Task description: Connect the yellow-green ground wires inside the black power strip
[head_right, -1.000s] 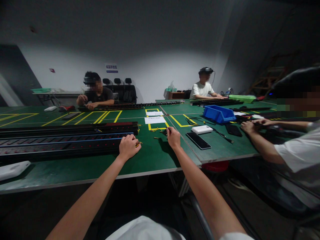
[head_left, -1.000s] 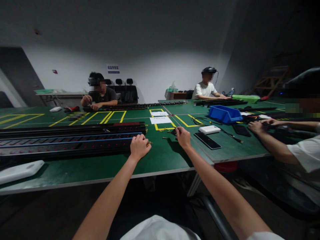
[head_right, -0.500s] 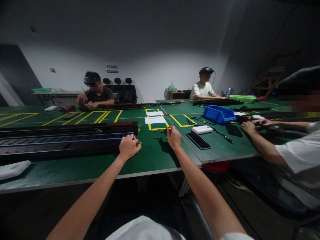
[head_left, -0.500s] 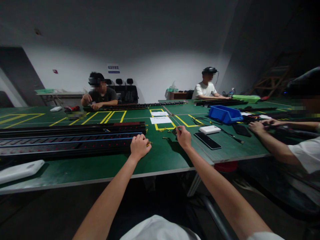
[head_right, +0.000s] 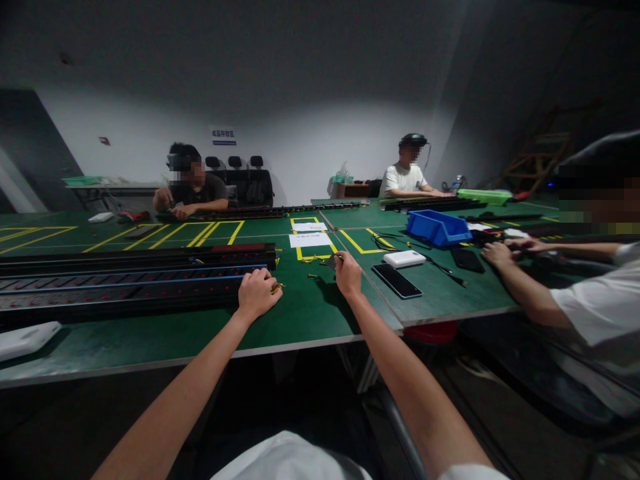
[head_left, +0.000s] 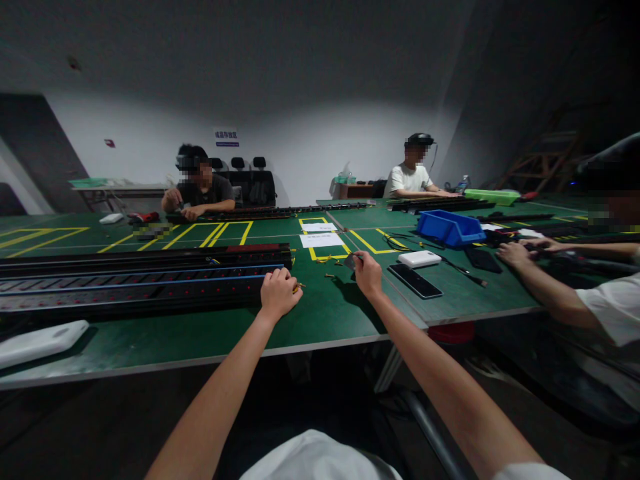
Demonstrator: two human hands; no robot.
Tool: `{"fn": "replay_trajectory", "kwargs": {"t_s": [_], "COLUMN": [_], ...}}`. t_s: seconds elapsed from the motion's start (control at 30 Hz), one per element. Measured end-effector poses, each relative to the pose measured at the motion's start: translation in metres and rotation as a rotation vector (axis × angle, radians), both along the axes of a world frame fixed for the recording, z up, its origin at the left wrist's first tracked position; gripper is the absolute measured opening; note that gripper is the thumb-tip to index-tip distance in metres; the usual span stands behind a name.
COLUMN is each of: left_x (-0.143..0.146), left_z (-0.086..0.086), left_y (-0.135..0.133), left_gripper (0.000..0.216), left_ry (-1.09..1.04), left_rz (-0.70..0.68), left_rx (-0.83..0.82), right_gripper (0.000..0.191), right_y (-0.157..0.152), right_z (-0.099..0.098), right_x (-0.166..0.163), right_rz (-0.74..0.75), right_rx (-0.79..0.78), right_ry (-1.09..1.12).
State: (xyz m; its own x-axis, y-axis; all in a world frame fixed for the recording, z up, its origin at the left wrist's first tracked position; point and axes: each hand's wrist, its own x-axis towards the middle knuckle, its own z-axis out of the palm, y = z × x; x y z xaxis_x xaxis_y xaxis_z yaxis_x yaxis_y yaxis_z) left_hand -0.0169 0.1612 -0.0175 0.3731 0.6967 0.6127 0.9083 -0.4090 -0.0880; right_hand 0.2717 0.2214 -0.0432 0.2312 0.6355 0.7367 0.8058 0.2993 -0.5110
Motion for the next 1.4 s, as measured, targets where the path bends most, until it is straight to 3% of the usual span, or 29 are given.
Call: {"fn": "replay_trajectory", "kwargs": {"t_s": [0.33,1.4], "left_x": [0.0001,0.0009], "left_z": [0.0007,-0.0007], "left_y": [-0.0006,0.0002], "left_gripper": [0.023,0.022], "left_ry": [-0.005,0.003], "left_rz": [-0.003,0.011], "left_rx": [-0.007,0.008], "right_gripper": [0.053,0.041], "right_y": [0.0030,-0.0009], "right_z": [-0.0001,-0.0009], "right_x": [0.0006,0.0011], "right_rz": [0.056,-0.019], "right_rx": [-0.026,-0.021], "right_ry": [0.038,0.018]}}
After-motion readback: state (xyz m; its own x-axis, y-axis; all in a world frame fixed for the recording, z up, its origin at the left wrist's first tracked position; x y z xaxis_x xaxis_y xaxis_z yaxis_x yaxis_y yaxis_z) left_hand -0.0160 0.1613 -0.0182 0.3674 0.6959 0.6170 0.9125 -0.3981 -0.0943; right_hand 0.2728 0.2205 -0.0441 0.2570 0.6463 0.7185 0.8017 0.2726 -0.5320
